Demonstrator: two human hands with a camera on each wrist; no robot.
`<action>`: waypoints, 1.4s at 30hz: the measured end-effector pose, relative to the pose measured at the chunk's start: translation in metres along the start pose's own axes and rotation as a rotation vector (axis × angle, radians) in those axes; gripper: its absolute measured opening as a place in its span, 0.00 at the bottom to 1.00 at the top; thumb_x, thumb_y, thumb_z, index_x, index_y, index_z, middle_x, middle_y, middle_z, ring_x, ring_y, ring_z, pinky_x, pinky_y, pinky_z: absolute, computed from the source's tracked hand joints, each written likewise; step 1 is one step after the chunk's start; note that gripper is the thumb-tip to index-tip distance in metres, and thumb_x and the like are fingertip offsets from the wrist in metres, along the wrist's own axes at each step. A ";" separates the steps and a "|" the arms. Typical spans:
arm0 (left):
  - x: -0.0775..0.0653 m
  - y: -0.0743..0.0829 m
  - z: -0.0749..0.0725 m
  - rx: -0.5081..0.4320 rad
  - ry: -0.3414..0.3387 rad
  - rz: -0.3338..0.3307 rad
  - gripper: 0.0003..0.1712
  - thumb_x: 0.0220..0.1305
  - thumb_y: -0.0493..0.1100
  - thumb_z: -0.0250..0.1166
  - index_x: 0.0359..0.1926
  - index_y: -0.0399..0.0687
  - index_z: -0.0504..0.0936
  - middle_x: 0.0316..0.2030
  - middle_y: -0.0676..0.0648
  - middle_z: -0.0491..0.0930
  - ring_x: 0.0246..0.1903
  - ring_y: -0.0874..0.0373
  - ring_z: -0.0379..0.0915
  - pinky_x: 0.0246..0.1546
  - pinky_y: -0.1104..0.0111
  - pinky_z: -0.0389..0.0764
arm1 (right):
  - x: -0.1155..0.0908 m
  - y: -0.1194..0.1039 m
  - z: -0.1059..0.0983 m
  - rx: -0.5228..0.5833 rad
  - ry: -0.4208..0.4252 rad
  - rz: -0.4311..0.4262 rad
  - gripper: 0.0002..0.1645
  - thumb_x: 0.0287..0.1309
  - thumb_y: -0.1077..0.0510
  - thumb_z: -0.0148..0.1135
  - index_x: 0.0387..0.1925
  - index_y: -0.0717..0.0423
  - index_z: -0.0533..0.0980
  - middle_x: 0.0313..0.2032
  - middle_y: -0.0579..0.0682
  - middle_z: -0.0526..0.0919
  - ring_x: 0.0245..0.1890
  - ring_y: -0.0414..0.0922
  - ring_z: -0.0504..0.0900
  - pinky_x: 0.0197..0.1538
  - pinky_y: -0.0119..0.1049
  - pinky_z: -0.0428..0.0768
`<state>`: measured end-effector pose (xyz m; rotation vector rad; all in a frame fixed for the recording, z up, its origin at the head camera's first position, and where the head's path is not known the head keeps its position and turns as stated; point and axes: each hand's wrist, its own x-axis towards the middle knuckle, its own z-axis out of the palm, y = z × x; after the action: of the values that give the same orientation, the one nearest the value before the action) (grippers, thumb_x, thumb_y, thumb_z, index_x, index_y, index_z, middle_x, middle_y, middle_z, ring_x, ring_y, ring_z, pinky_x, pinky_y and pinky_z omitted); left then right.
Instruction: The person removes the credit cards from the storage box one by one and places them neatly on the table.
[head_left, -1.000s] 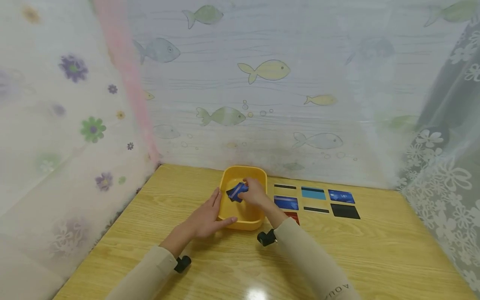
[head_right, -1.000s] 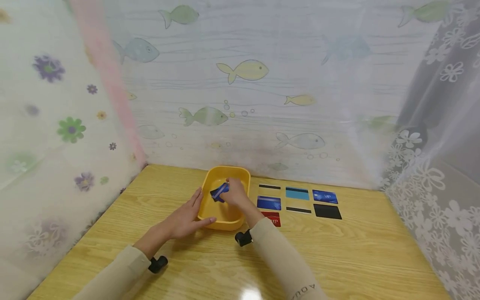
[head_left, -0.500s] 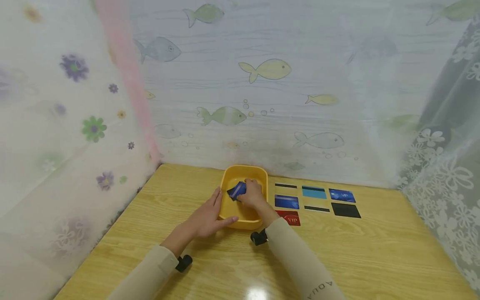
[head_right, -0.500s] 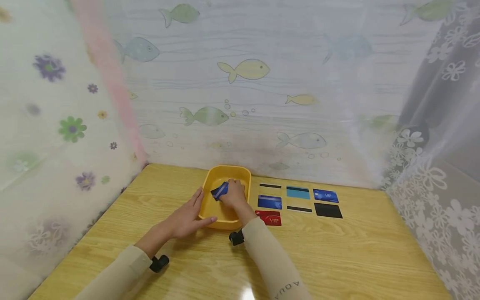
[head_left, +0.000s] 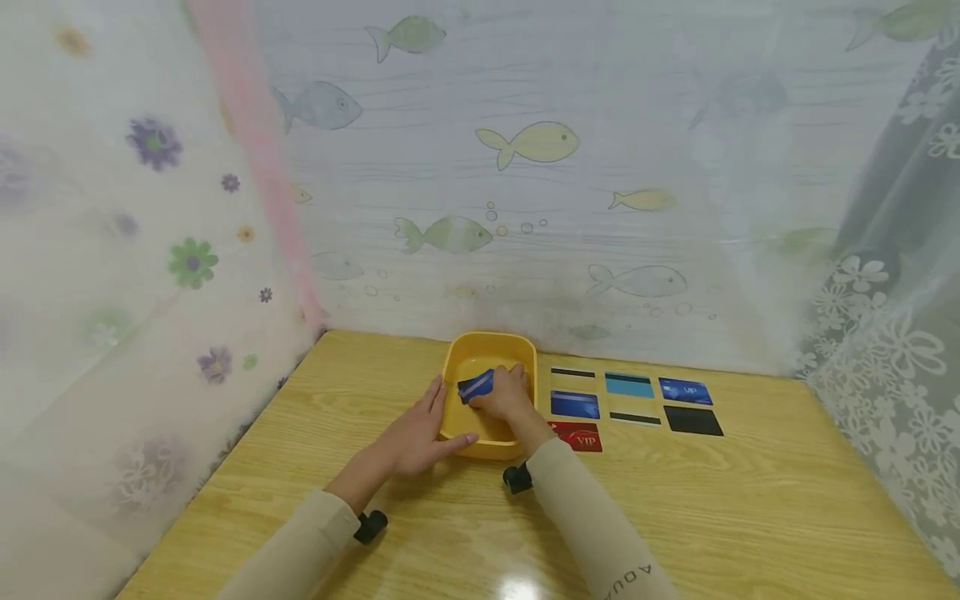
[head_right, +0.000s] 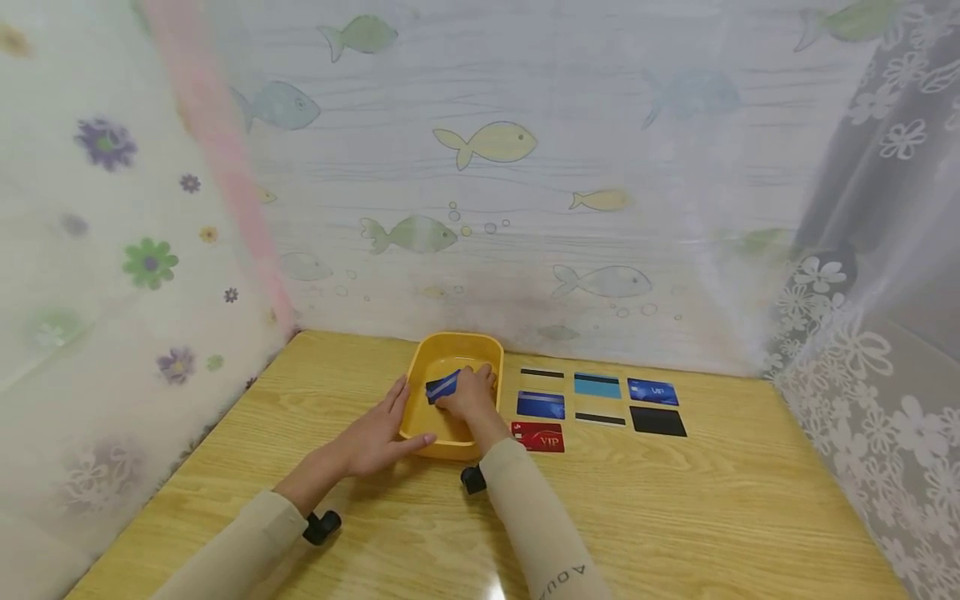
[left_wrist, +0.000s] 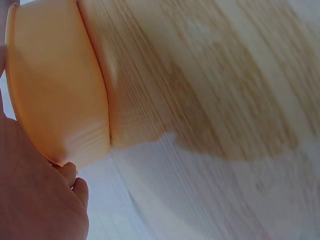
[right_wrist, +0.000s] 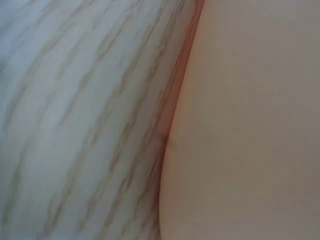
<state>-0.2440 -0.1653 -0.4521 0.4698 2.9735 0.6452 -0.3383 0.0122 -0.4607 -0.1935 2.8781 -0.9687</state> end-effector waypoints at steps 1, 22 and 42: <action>0.000 0.000 0.000 -0.001 0.003 0.003 0.61 0.70 0.73 0.54 0.80 0.33 0.40 0.81 0.36 0.36 0.78 0.42 0.44 0.75 0.50 0.58 | 0.000 0.000 0.000 -0.001 0.001 0.006 0.45 0.53 0.45 0.80 0.62 0.67 0.71 0.62 0.67 0.63 0.62 0.62 0.64 0.64 0.51 0.74; 0.003 0.003 -0.004 0.032 -0.037 -0.013 0.67 0.65 0.82 0.47 0.81 0.36 0.39 0.81 0.38 0.33 0.78 0.40 0.46 0.75 0.50 0.58 | 0.000 0.001 -0.006 0.242 0.076 0.010 0.27 0.60 0.61 0.73 0.55 0.65 0.70 0.45 0.60 0.78 0.46 0.54 0.78 0.55 0.48 0.81; 0.000 0.002 -0.003 0.012 -0.020 -0.017 0.66 0.66 0.81 0.48 0.81 0.35 0.40 0.81 0.38 0.33 0.78 0.40 0.45 0.75 0.49 0.57 | -0.001 -0.005 -0.012 0.376 0.137 0.016 0.20 0.62 0.68 0.61 0.56 0.67 0.75 0.52 0.64 0.81 0.51 0.57 0.80 0.60 0.51 0.79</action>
<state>-0.2438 -0.1642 -0.4488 0.4479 2.9613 0.6178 -0.3388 0.0158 -0.4481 -0.0750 2.7368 -1.5468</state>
